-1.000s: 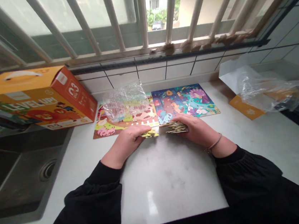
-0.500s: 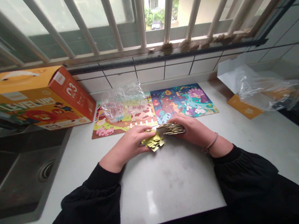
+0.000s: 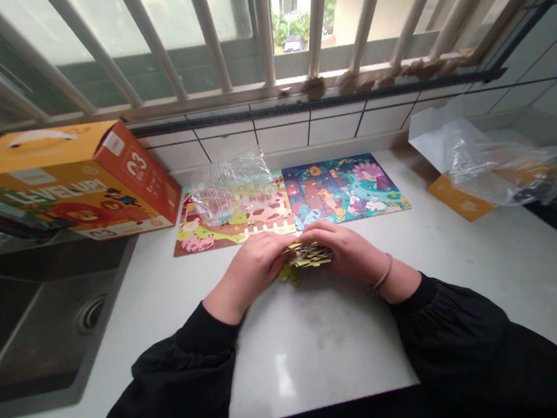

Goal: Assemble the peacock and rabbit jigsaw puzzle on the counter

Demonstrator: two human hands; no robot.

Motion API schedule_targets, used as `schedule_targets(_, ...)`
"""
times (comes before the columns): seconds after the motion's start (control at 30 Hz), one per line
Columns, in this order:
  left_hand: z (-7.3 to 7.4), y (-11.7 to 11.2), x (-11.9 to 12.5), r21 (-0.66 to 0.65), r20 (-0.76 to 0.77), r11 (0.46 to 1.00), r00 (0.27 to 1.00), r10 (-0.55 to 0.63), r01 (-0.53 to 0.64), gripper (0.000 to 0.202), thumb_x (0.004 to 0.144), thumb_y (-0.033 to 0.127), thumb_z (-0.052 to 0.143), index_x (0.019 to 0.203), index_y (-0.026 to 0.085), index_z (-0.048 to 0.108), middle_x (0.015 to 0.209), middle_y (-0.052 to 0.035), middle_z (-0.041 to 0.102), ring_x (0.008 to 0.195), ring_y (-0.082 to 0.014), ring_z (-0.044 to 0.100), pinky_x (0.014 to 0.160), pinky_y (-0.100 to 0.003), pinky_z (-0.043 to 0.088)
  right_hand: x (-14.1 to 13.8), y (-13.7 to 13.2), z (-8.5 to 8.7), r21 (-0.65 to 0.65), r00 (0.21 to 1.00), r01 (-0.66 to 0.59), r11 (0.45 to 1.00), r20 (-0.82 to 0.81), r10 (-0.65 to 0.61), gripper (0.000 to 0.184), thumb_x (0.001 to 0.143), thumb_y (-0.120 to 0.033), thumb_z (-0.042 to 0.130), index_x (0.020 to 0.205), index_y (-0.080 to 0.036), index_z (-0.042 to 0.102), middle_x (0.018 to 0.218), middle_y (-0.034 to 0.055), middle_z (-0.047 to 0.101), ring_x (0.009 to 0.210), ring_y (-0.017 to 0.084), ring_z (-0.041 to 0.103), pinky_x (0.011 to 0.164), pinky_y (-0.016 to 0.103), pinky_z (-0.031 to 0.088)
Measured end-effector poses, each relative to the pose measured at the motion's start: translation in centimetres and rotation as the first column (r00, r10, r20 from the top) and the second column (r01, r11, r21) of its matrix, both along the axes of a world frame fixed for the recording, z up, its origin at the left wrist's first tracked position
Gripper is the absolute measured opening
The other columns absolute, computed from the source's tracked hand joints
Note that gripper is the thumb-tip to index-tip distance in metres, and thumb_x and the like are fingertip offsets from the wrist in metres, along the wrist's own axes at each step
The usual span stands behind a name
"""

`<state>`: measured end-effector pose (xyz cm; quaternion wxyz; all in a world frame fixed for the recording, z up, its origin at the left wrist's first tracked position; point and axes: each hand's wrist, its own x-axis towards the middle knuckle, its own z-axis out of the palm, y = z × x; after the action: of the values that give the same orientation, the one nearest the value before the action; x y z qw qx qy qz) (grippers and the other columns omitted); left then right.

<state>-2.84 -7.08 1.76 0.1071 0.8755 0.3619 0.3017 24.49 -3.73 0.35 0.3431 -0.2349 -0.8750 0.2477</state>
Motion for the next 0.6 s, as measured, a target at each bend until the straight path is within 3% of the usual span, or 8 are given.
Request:
schedule_targets(0.17,0.6,-0.2,-0.2,0.071,-0.002,0.996,0.998,0.061,-0.061,0.026,0.113,0.026,0.061,0.135,0.023,0.073,0.12,-0.0087,0.084,0.108,-0.0251,0.079,0.094,-0.043,0.063,0.0,0.0,0.3,0.008,1.0,0.016,1.0,0.0,-0.016,0.044,0.099,-0.017,0.077,0.139,-0.029,0.066,0.126,0.0093,0.073,0.111,0.026,0.073,0.095,0.04,0.061)
schedule_targets(0.3,1.6,-0.3,-1.7,0.074,-0.006,0.991,0.993,0.116,-0.115,0.025,0.112,0.025,0.062,0.133,0.023,0.076,0.121,-0.0089,0.084,0.112,-0.0262,0.079,0.097,-0.043,0.063,1.1,0.6,0.5,0.026,0.993,0.089,0.996,0.077,-0.091,0.027,0.101,-0.021,0.076,0.126,-0.027,0.067,0.114,0.0082,0.074,0.103,0.027,0.071,0.089,0.04,0.059)
schedule_targets(0.47,2.2,-1.5,-4.4,0.058,-0.005,0.986,0.987,0.16,-0.159,0.026,0.111,0.025,0.064,0.133,0.027,0.079,0.128,-0.007,0.084,0.117,-0.0272,0.079,0.104,-0.045,0.061,2.5,1.2,0.8,0.035,0.978,0.151,0.988,0.143,-0.154,0.024,0.096,-0.018,0.077,0.116,-0.026,0.067,0.111,0.0085,0.071,0.101,0.027,0.067,0.089,0.04,0.056)
schedule_targets(0.6,2.0,-3.3,-6.0,-0.026,0.101,0.953,0.948,0.302,-0.301,0.023,0.109,0.032,0.069,0.129,0.026,0.079,0.123,-0.007,0.084,0.111,-0.0255,0.08,0.099,-0.041,0.064,2.6,1.1,0.6,-0.016,0.98,0.168,0.986,0.108,-0.166,0.025,0.094,-0.02,0.077,0.116,-0.026,0.066,0.107,0.0063,0.072,0.099,0.025,0.068,0.088,0.037,0.056)
